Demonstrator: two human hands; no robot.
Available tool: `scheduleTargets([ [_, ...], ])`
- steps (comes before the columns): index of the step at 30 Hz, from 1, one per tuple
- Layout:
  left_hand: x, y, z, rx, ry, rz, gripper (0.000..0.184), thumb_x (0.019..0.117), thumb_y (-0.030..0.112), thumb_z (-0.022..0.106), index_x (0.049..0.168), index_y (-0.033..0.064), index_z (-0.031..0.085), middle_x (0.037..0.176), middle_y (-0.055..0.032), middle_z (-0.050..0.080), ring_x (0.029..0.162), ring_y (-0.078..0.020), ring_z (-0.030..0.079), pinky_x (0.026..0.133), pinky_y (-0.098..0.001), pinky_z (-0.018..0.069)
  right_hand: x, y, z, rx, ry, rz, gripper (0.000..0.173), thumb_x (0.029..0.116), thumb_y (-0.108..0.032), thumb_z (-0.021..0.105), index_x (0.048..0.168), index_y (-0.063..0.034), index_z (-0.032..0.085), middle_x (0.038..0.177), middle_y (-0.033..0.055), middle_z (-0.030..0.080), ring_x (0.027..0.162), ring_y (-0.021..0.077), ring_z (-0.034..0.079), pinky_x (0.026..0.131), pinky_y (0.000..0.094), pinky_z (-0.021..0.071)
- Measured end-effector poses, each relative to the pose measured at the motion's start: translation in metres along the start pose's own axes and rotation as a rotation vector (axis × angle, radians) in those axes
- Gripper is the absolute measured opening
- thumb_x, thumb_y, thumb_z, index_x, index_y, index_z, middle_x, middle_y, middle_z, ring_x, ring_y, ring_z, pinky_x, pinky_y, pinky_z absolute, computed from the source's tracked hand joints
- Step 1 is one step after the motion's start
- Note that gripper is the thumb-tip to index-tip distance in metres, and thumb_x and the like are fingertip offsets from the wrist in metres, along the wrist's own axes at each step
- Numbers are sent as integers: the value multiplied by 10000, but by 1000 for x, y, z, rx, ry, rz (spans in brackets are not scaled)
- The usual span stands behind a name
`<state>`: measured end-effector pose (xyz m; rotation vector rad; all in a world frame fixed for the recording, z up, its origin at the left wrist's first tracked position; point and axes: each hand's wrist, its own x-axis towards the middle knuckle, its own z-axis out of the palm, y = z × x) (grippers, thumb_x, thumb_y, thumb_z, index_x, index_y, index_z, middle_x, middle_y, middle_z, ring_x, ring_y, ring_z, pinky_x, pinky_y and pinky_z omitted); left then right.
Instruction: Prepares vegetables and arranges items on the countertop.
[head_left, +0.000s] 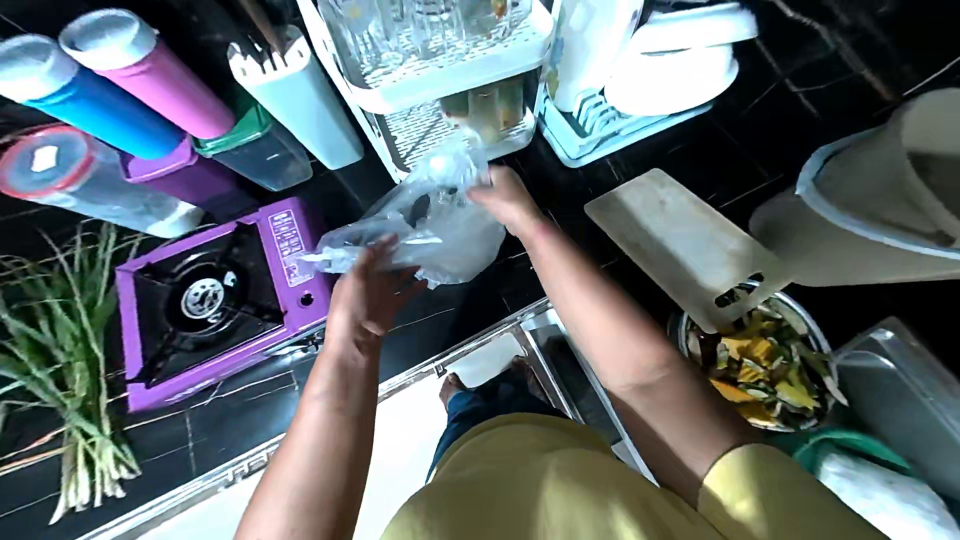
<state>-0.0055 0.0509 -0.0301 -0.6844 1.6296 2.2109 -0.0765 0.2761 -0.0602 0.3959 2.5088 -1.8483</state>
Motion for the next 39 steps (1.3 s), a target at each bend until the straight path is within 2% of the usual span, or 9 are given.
scheduleTargets([
  [4,20,-12,-40,-362,-165,-133,340,1098,269,327,1166,57,585,1038,-148,719,902,-284,736,823,-463,623,-43,41,9,881,-93,301,176,1021,-81,445,1111,-70,596,916,50,695,788,135,674,712,317,583],
  [8,33,-24,-71,-531,-104,-101,302,1059,224,336,1003,74,591,892,-130,717,775,-238,729,700,-386,628,-75,95,0,1289,71,456,238,1016,-200,359,1053,-98,571,874,97,658,793,234,671,763,442,586],
  [11,38,-21,-88,-492,-82,-82,337,1055,295,339,1014,90,604,876,-110,721,745,-206,723,642,-353,621,-99,114,-16,974,-130,331,361,1042,-241,379,1291,-49,556,1111,149,690,996,265,688,893,468,586],
  [14,33,-11,-95,-102,-169,-41,331,1097,288,355,1112,101,627,886,-53,740,743,-123,717,656,-272,610,-109,104,-28,458,-182,301,242,999,-137,613,1200,-3,612,943,51,688,803,114,655,753,313,576],
  [20,46,-18,-100,138,-344,-150,391,1103,234,352,905,132,674,682,28,656,571,-43,614,558,-214,556,-89,103,-44,1072,28,524,428,1128,-312,216,1092,-88,579,828,95,699,751,216,710,737,398,622],
  [28,111,-23,-71,-533,-699,-9,546,1082,531,312,1357,182,629,1097,-69,740,895,-194,745,728,-383,651,-31,91,-60,1243,-108,321,299,980,-249,504,1198,-105,649,948,74,717,801,173,708,702,365,625],
  [33,142,9,-28,-410,-807,126,606,1089,537,143,1379,233,580,1096,-7,725,881,-114,717,711,-296,629,33,50,-89,1135,-97,119,282,1036,-195,372,1161,-113,611,873,47,695,740,154,680,664,348,601],
  [36,152,22,-4,-41,-532,97,666,1071,590,84,1237,231,621,984,28,742,815,-88,717,666,-276,623,54,41,-104,766,-19,223,293,1079,-242,446,1309,-101,561,963,79,675,784,191,674,704,367,598],
  [39,146,16,-3,410,-269,148,715,1062,636,153,1362,128,558,1216,-18,685,1083,-149,680,942,-417,580,41,50,-144,10,32,207,499,1048,-347,570,1465,-82,499,1373,126,610,1157,236,656,948,432,566],
])
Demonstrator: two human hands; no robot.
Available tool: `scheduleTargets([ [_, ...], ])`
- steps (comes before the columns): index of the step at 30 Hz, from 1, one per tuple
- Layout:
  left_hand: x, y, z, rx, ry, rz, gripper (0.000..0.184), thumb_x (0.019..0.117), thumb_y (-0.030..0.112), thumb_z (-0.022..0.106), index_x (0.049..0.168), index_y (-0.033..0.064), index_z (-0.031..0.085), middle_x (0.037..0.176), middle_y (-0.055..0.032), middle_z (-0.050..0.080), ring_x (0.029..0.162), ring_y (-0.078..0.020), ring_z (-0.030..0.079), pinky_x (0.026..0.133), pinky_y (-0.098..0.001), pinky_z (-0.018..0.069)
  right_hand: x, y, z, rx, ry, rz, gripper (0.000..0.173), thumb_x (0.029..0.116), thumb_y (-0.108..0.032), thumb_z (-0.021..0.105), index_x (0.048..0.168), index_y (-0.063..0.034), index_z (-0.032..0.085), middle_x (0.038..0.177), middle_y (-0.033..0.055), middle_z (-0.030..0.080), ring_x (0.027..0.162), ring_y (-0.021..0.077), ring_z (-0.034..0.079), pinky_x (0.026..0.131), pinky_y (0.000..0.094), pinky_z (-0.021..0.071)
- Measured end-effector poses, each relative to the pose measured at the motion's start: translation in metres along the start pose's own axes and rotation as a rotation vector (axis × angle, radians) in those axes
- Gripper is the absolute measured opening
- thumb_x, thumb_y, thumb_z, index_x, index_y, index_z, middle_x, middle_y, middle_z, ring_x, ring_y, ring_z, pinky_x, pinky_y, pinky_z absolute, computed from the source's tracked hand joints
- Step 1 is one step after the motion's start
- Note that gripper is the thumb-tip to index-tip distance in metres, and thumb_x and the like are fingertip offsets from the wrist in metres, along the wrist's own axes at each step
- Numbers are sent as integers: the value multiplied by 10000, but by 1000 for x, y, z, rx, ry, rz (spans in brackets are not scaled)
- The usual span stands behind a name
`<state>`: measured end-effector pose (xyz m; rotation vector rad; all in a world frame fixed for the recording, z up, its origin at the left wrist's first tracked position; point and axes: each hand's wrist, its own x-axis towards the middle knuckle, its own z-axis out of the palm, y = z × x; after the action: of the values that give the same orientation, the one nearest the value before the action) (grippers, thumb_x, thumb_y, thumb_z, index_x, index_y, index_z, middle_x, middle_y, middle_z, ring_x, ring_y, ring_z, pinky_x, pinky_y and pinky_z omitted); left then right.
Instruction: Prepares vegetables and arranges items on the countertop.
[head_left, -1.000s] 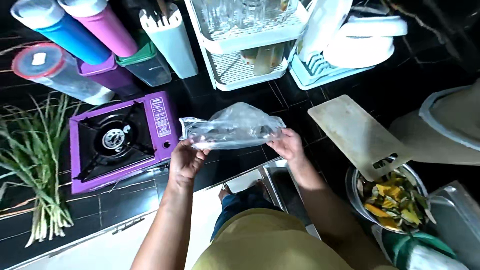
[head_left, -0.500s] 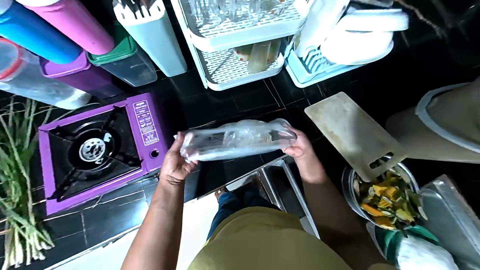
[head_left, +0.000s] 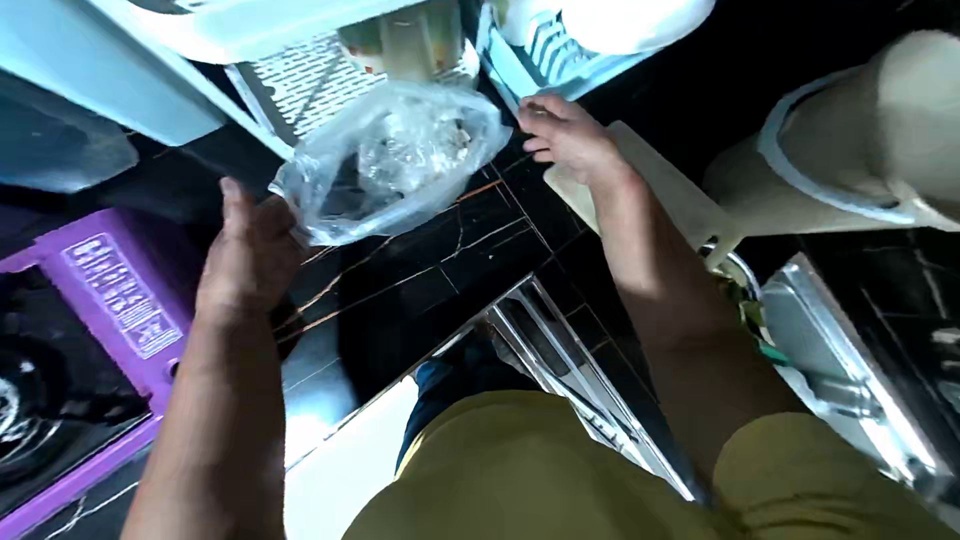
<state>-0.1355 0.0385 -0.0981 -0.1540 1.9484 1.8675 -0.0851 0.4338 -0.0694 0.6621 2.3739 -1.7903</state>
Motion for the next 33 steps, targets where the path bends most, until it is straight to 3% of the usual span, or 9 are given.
scheduleTargets([
  [4,-42,-40,-11,329,248,258,609,1099,462,368,1556,59,355,1541,-124,445,1331,-155,530,1110,-379,462,-50,47,-97,-604,167,23,513,1023,-375,615,1423,-59,567,1434,202,574,1325,337,562,1106,544,454],
  [6,-73,-67,-10,463,239,352,598,1099,319,399,1577,-16,270,1585,-224,361,1381,-186,475,1136,-353,418,-88,79,-140,-718,272,169,556,1015,-413,614,1428,-45,553,1407,267,567,1317,442,538,1078,666,415],
  [9,-110,-115,-8,572,178,381,622,1065,276,465,1530,-106,305,1556,-338,347,1424,-320,441,1166,-374,402,-143,115,-172,-761,420,401,635,987,-448,643,1453,-31,527,1416,341,522,1314,558,484,1023,772,376],
  [13,-135,-137,8,637,162,338,599,1047,293,475,1484,-111,401,1551,-345,356,1479,-363,361,1209,-397,334,-173,145,-180,-699,501,535,690,976,-458,660,1496,-47,469,1362,358,550,1261,578,514,980,768,404],
  [18,-142,-126,21,650,136,408,560,1055,289,483,1459,-98,446,1548,-322,375,1465,-328,393,1183,-387,383,-166,153,-189,-695,577,537,771,967,-504,652,1556,-76,397,1460,353,477,1401,587,356,1056,830,210],
  [21,-147,-125,25,604,154,427,524,1053,241,487,1452,-97,454,1545,-308,386,1442,-300,427,1165,-364,406,-161,169,-208,-724,537,569,821,961,-610,599,1558,-83,397,1431,354,509,1366,584,414,1030,837,248],
  [29,-174,-147,40,537,204,381,488,1040,210,496,1401,-119,489,1489,-294,459,1397,-248,476,1132,-327,432,-167,173,-230,-371,684,465,772,819,-409,845,1405,-4,548,1349,299,579,1258,460,550,1027,682,428],
  [31,-175,-146,43,532,216,395,477,1033,205,507,1385,-117,507,1473,-293,477,1388,-246,489,1129,-326,436,-171,155,-227,-151,767,378,724,816,-337,850,1414,-63,546,1314,191,622,1161,322,618,950,543,525],
  [33,-174,-141,47,517,203,389,471,1034,201,515,1394,-103,511,1480,-283,476,1394,-252,484,1139,-340,430,-176,134,-224,321,750,188,425,924,-183,730,1317,-137,573,1147,30,678,986,148,678,819,366,600],
])
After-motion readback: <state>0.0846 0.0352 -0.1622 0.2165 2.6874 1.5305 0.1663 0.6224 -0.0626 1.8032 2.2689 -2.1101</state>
